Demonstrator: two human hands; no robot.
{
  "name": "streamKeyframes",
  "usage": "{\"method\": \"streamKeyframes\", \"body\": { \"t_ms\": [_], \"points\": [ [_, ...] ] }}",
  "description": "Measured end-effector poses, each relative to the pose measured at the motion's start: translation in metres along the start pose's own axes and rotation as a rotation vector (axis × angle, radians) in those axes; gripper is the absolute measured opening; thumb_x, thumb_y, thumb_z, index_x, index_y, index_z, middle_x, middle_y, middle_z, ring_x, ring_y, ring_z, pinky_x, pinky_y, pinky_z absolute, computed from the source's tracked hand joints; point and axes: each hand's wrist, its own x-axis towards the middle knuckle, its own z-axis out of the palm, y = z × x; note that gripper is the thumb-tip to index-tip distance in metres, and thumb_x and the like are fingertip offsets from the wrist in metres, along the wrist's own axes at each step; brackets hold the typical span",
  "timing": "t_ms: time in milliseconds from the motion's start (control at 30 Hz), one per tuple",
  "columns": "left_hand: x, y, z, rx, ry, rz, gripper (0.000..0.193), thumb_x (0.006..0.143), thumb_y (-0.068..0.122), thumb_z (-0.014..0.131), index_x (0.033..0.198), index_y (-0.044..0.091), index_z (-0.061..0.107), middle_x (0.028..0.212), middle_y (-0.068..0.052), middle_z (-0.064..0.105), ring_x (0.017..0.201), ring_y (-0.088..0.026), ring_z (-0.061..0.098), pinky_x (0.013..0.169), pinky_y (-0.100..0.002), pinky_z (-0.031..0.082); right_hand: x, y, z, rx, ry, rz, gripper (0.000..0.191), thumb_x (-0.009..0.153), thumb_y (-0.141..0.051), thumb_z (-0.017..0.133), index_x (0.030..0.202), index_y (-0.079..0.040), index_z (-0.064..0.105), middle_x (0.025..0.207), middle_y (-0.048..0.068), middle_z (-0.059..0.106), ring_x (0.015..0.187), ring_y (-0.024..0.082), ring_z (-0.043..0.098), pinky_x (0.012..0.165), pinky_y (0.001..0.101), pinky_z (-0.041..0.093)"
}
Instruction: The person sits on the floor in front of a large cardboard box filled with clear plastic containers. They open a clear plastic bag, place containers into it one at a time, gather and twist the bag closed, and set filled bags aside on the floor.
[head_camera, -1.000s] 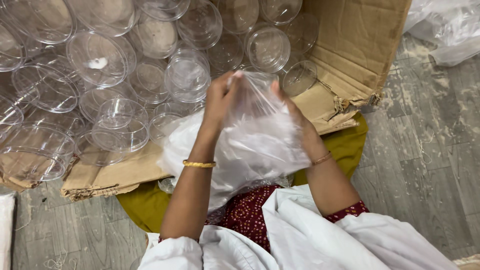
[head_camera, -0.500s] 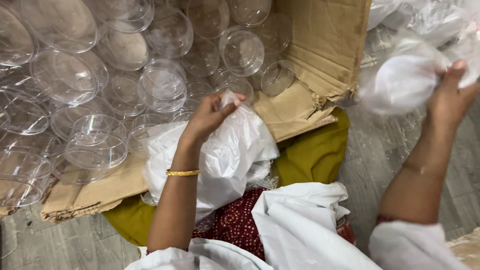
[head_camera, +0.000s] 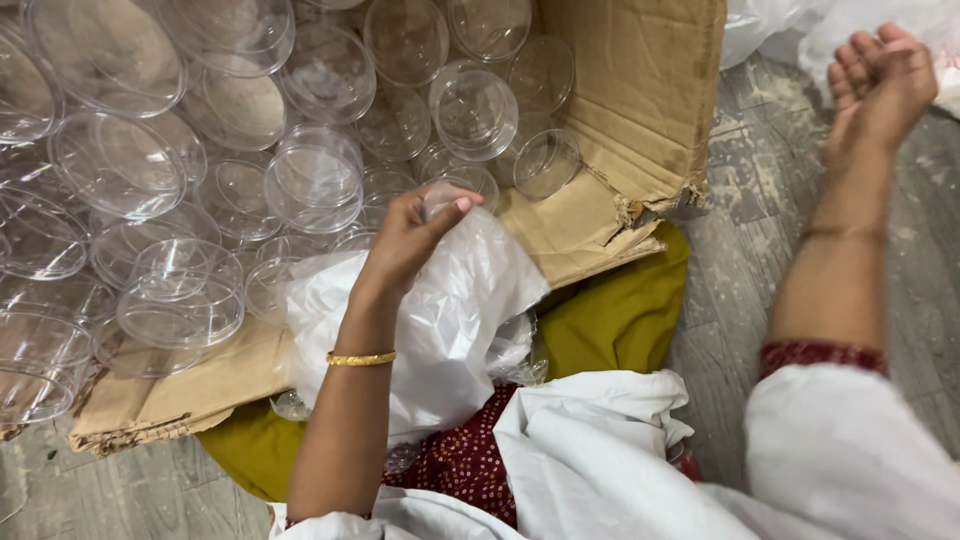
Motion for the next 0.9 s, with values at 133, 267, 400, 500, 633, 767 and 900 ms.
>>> {"method": "streamKeyframes", "body": {
  "t_ms": [133,267,400,500,633,767,900],
  "points": [
    [0.005,-0.005,0.005,-0.128,-0.009,-0.013,0.021,0.094,0.019,0.075,0.108,0.004,0.076,0.103,-0.002,0.074,0.097,-0.008,0.064,0.09,-0.026,0.05,-0.128,0.006,0.09,-0.182,-0.138,-0.366,0.025,0.116,-0.028,0.074,0.115,-0.005,0.066,0.106,0.016,0.072,0.086,0.024,0.072,0.075,0.034,0.065],
    [0.01,-0.009,0.012,-0.231,0.008,-0.041,0.018,0.09,0.014,0.078,0.103,0.003,0.072,0.101,-0.004,0.076,0.092,-0.009,0.068,0.086,-0.025,0.054,-0.24,0.029,0.192,-0.17,-0.7,0.036,0.023,0.102,-0.01,0.066,0.123,-0.001,0.065,0.114,0.005,0.067,0.107,0.012,0.063,0.097,0.0245,0.055],
    [0.009,-0.014,0.014,-0.285,0.084,0.003,0.015,0.091,0.011,0.079,0.095,0.005,0.066,0.09,-0.001,0.071,0.083,-0.008,0.065,0.076,-0.025,0.053,-0.27,0.038,0.228,-0.254,-0.68,0.203,0.019,0.099,-0.004,0.068,0.117,-0.001,0.069,0.106,0.004,0.073,0.096,0.009,0.067,0.086,0.023,0.056],
    [0.009,-0.018,0.017,-0.282,0.128,0.044,0.013,0.09,0.013,0.078,0.092,0.01,0.065,0.085,0.003,0.068,0.078,-0.005,0.061,0.071,-0.023,0.049,-0.269,0.037,0.225,-0.458,-0.668,0.043,0.014,0.101,-0.005,0.067,0.114,0.0,0.07,0.103,0.003,0.076,0.093,0.008,0.07,0.082,0.022,0.056],
    [0.007,-0.022,0.02,-0.284,0.067,-0.007,0.018,0.101,0.024,0.072,0.09,0.01,0.068,0.078,0.006,0.057,0.07,-0.004,0.045,0.064,-0.022,0.036,-0.27,0.047,0.223,-0.442,-0.603,-0.04,0.01,0.105,-0.008,0.064,0.112,-0.001,0.067,0.098,0.002,0.074,0.092,0.007,0.069,0.082,0.0212,0.056],
    [0.003,-0.018,0.002,-0.234,-0.092,-0.139,0.033,0.104,0.039,0.06,0.082,0.015,0.062,0.078,0.005,0.062,0.074,-0.006,0.049,0.067,-0.023,0.039,-0.262,0.07,0.22,0.091,-0.527,0.452,0.014,0.101,-0.018,0.071,0.108,-0.006,0.07,0.089,-0.001,0.066,0.079,0.005,0.059,0.075,0.0211,0.049],
    [0.015,-0.007,-0.032,-0.28,-0.095,-0.219,0.038,0.099,0.045,0.059,0.08,0.013,0.067,0.08,0.0,0.071,0.084,-0.012,0.064,0.085,-0.028,0.055,-0.236,0.077,0.192,0.084,-0.705,0.679,0.025,0.097,-0.034,0.076,0.091,-0.01,0.071,0.079,-0.002,0.061,0.071,0.006,0.057,0.067,0.0211,0.048]
  ]
}}
